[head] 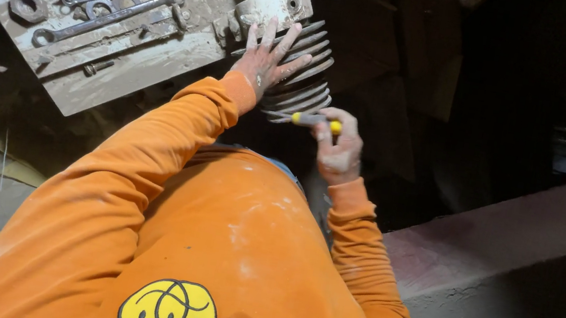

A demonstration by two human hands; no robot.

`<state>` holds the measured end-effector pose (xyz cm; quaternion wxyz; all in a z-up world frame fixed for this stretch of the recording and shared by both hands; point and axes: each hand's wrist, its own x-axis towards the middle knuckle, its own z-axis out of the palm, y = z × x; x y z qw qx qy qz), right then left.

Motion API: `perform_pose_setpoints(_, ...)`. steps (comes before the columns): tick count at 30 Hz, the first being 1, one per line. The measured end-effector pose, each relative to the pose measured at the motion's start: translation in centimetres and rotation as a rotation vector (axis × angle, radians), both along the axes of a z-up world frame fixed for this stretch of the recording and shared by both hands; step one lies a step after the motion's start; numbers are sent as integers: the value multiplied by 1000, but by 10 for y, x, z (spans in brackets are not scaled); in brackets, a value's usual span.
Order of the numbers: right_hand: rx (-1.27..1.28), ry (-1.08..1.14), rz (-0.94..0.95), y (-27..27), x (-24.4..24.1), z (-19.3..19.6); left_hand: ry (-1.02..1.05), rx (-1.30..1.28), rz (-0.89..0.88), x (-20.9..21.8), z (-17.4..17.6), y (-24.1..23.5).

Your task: Cleaning a finned mechanical pulley on a shaft using a screwdriver and a cloth.

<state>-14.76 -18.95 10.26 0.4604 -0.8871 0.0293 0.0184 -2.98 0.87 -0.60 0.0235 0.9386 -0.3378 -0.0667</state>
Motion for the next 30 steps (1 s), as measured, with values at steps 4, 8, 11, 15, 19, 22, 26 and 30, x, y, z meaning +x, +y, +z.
perform_pose_setpoints(4, -88, -164, 19, -28, 19, 22, 80, 47, -17, -1, 14, 5)
perform_pose_setpoints(8, 90, -215, -202, -65, 34, 11, 19, 11, -6, -1, 22, 8)
perform_pose_setpoints(11, 129, -183, -277, -80, 41, 6, 122, 24, -7, 3, 32, 8)
perform_pose_setpoints(15, 170, -196, -398, -84, 43, -2, 53, 99, -19, -2, 18, 7)
perform_pose_setpoints(19, 186, -202, -381, -66, 45, -1, 15, 21, -8, 1, 16, 5)
perform_pose_setpoints(22, 129, -166, -305, -39, 36, -7, 30, 60, -24, 3, 8, -2)
perform_pose_setpoints(26, -167, -278, 2, 12, 22, -5, -71, 57, -15, 19, 1, -26)
perform_pose_setpoints(30, -363, -398, 115, 26, 20, -5, 51, 333, -131, 43, 38, -40)
